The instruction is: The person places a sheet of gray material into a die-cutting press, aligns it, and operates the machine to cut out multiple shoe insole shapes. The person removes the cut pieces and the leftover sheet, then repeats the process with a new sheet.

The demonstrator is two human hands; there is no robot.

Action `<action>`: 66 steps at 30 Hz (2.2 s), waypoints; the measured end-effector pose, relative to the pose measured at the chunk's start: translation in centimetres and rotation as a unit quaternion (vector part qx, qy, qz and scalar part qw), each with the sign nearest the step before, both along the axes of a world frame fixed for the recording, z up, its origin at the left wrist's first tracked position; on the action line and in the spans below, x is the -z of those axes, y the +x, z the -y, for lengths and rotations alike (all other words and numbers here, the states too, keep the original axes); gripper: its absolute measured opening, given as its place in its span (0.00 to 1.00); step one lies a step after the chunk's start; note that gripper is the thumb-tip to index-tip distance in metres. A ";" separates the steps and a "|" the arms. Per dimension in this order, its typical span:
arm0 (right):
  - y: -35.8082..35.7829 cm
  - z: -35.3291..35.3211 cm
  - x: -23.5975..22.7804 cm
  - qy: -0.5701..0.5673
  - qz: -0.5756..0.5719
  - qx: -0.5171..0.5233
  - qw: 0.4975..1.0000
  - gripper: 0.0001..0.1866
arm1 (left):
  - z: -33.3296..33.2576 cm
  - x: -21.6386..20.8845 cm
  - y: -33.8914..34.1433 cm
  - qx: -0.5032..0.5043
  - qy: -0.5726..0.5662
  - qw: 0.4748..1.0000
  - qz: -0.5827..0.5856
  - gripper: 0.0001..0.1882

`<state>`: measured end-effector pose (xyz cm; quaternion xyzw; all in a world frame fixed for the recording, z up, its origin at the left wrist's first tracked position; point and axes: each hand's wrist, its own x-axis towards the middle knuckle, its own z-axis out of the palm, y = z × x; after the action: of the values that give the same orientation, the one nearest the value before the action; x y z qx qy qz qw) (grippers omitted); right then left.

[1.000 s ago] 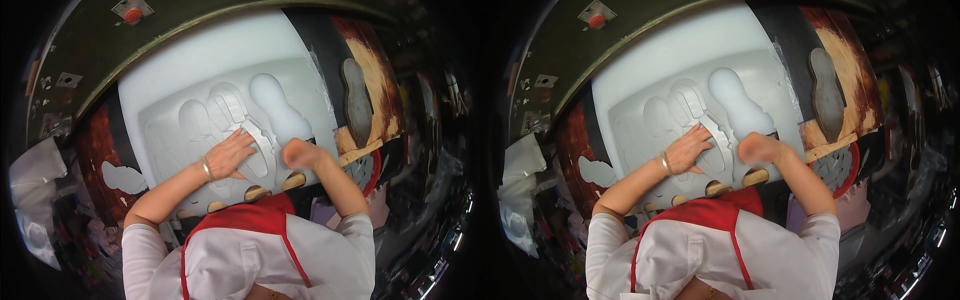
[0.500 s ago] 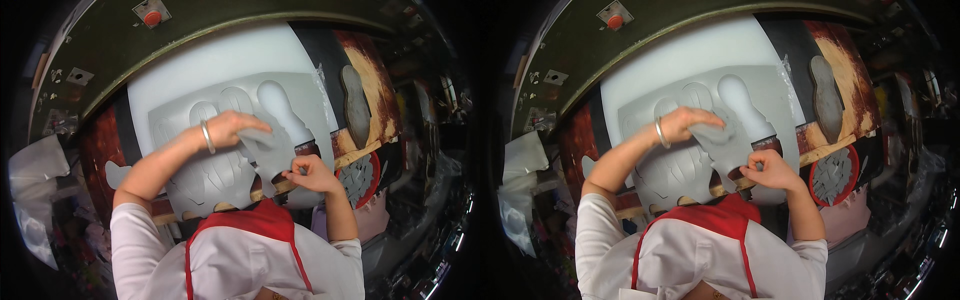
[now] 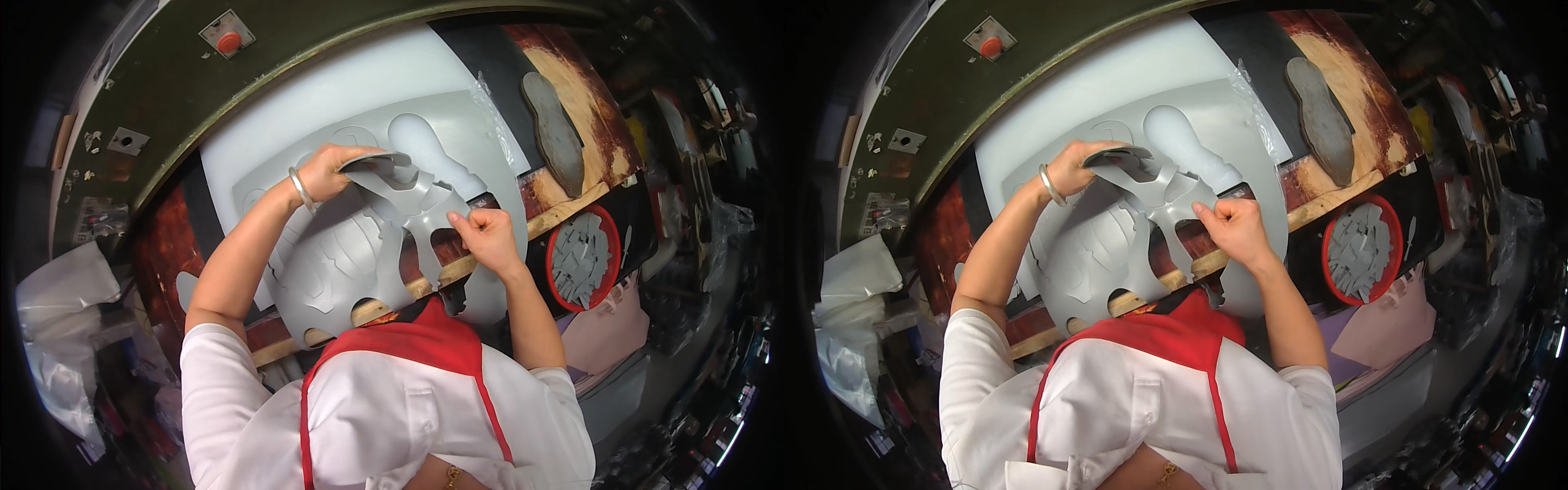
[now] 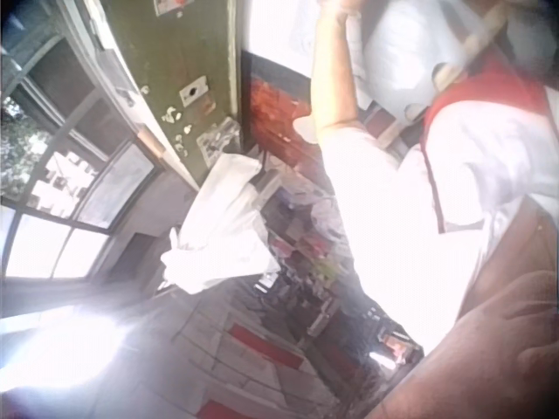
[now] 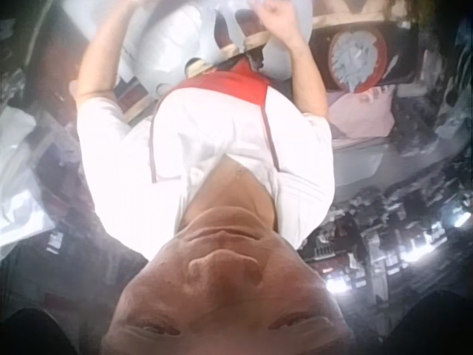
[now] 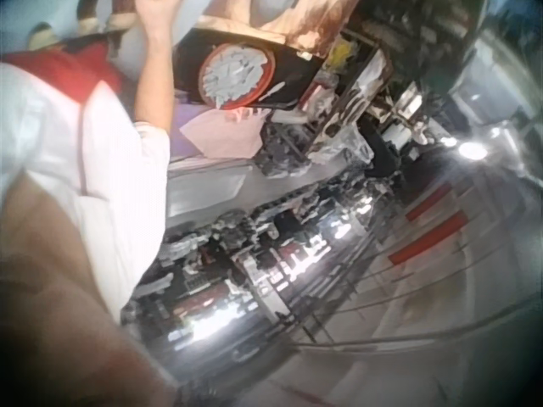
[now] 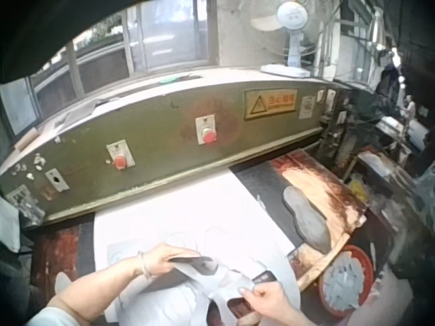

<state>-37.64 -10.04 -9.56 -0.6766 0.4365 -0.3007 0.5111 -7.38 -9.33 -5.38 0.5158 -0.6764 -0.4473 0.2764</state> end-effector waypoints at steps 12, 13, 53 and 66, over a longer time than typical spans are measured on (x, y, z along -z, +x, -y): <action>-0.3 -0.7 1.6 -0.018 0.032 0.046 0.998 0.28 | -0.2 3.9 1.0 -0.086 -0.044 0.992 -0.077 0.11; -0.7 -0.6 1.7 -0.021 0.027 0.039 0.999 0.28 | -0.3 3.7 1.5 -0.081 -0.043 0.995 -0.050 0.10; 3.1 -1.8 3.4 0.303 0.083 -0.266 0.912 0.46 | -10.4 4.5 -4.6 0.173 -0.262 0.929 0.195 0.34; 1.3 -3.0 0.7 0.317 0.079 -0.057 0.943 0.40 | -6.5 3.2 -2.4 -0.148 -0.120 0.982 -0.009 0.19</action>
<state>-36.37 -7.08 -10.29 -0.4769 0.4280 -0.1697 0.7487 -9.74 -2.82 -8.58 0.5690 -0.6391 -0.3216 0.4054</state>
